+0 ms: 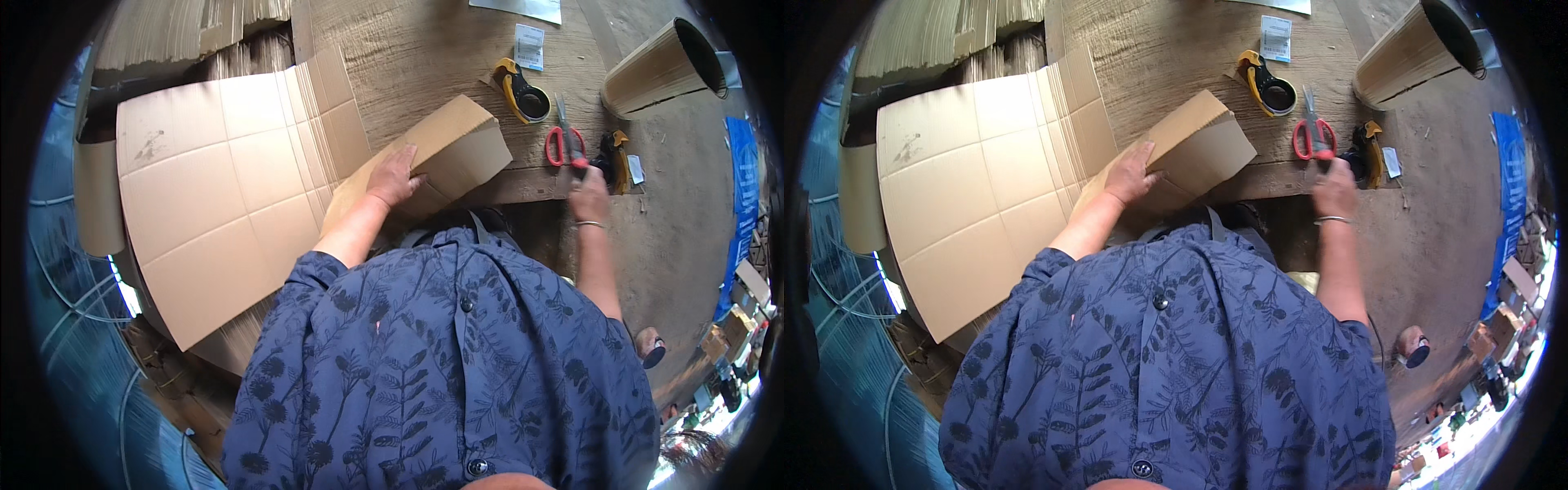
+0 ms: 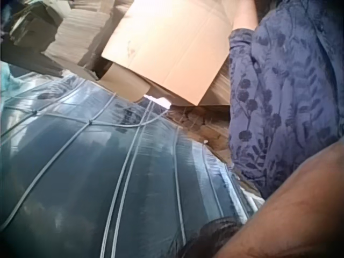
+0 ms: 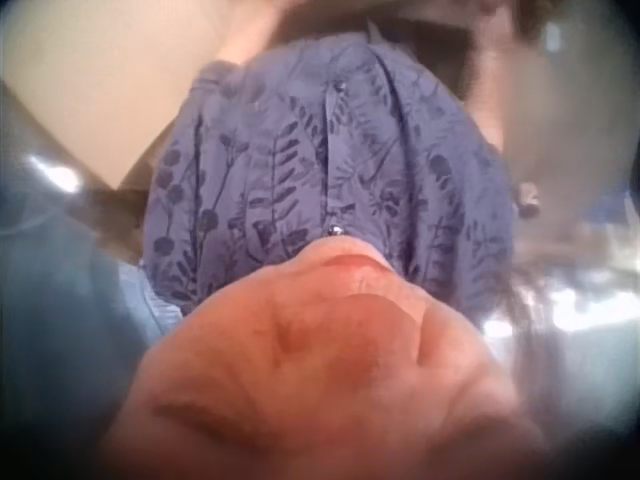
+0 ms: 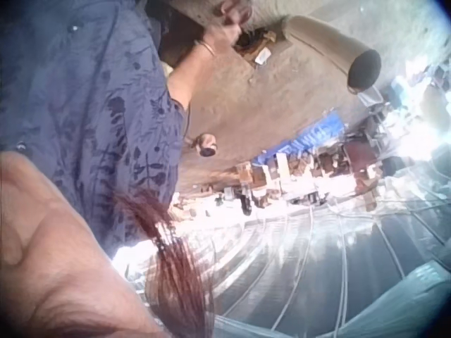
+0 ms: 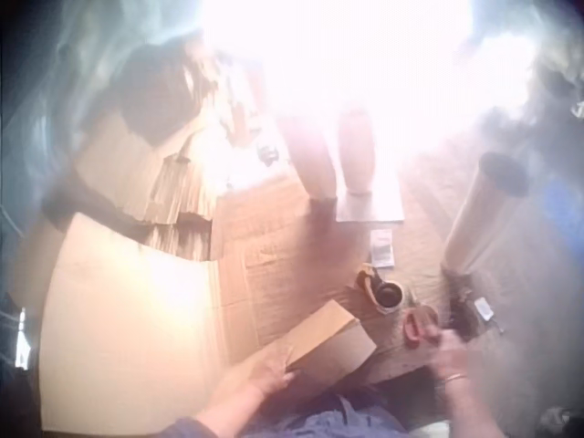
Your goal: The person assembles a cardboard box by folding flaps and securing them with a tape dispenser. They then affix a shipping label to the finished box and place it aside before beginning to assemble another box.
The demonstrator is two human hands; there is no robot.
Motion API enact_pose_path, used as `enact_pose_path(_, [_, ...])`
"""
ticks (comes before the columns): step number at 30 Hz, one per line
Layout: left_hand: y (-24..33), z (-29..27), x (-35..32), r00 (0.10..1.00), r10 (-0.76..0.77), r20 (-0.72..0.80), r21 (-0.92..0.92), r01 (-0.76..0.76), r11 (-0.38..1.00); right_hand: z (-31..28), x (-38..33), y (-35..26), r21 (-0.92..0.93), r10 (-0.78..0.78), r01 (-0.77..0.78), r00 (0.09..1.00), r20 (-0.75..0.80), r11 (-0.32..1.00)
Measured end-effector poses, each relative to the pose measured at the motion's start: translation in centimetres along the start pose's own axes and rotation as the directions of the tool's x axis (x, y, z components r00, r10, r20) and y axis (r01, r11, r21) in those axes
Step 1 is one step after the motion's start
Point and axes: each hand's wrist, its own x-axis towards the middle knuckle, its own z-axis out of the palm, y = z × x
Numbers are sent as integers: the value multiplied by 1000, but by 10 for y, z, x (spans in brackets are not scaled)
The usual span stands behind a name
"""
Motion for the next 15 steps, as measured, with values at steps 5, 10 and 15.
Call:
enact_pose_path(5, [-1,-5,8,1000,26,-13,-22,-27,999,33,-20,-116,90,-298,288,944,140,954])
enact_pose_path(10, [0,-5,6,1000,14,-28,-2,-14,1000,51,-10,-125,29,-337,337,923,186,941])
enact_pose_path(15, [1,-3,7,1000,7,-11,-3,-7,1000,40,10,-117,-91,-322,346,924,208,934])
